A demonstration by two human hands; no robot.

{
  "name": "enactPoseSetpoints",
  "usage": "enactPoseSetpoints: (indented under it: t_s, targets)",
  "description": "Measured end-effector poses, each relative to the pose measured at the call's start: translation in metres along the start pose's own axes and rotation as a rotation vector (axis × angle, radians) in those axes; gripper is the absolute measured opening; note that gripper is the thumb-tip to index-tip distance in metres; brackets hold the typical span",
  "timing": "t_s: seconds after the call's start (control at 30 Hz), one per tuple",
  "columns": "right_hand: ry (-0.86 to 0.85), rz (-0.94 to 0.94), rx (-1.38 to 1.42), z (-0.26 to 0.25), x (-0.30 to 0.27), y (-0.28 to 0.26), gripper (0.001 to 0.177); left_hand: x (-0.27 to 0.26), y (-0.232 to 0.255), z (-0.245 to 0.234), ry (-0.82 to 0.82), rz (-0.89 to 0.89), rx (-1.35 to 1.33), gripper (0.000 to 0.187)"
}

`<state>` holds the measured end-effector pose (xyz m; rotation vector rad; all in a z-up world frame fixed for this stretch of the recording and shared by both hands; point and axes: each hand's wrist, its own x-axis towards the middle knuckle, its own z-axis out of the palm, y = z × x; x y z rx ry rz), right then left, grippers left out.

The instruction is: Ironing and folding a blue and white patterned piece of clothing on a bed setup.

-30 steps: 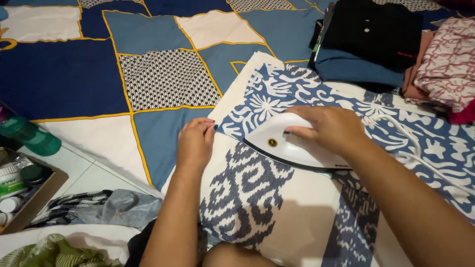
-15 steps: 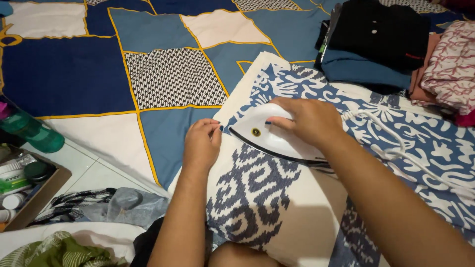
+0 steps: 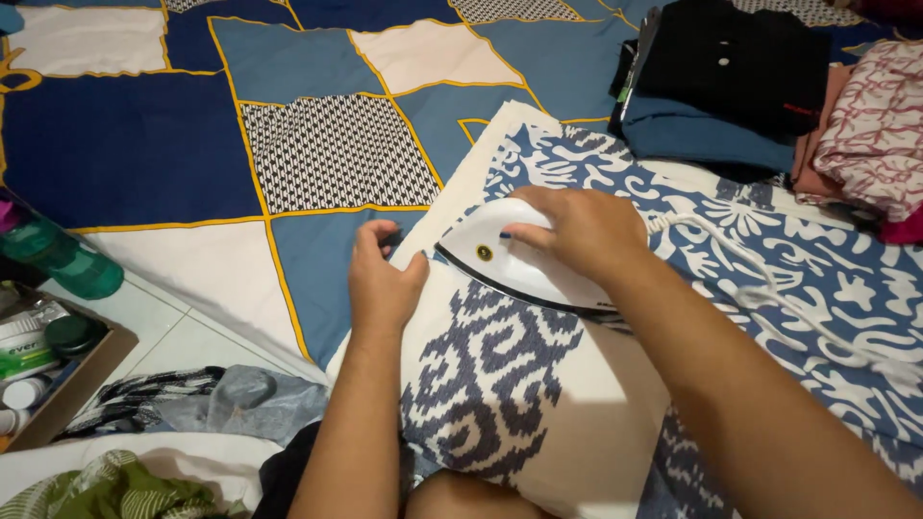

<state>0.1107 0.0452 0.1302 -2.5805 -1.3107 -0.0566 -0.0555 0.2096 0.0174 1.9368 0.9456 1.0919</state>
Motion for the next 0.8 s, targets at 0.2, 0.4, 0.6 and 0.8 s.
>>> enactPoseSetpoints:
  t_s: [0.2,0.4,0.6,0.8]
  targets:
    - [-0.020,-0.017,-0.014,0.001,0.007,-0.008,0.053,0.002,-0.034,0.017,0.139,0.068,-0.335,0.038]
    - [-0.025,-0.046,-0.030,0.002,0.007,-0.013,0.053,0.003,-0.060,0.023,0.291,0.174,-0.598,0.031]
    - [-0.078,-0.046,-0.046,-0.008,-0.013,0.019,0.057,-0.006,-0.017,0.003,0.202,0.132,-0.376,0.021]
    - [-0.145,0.053,-0.219,-0.037,-0.069,0.069,0.061,-0.015,0.013,-0.008,-0.131,0.597,0.158,0.011]
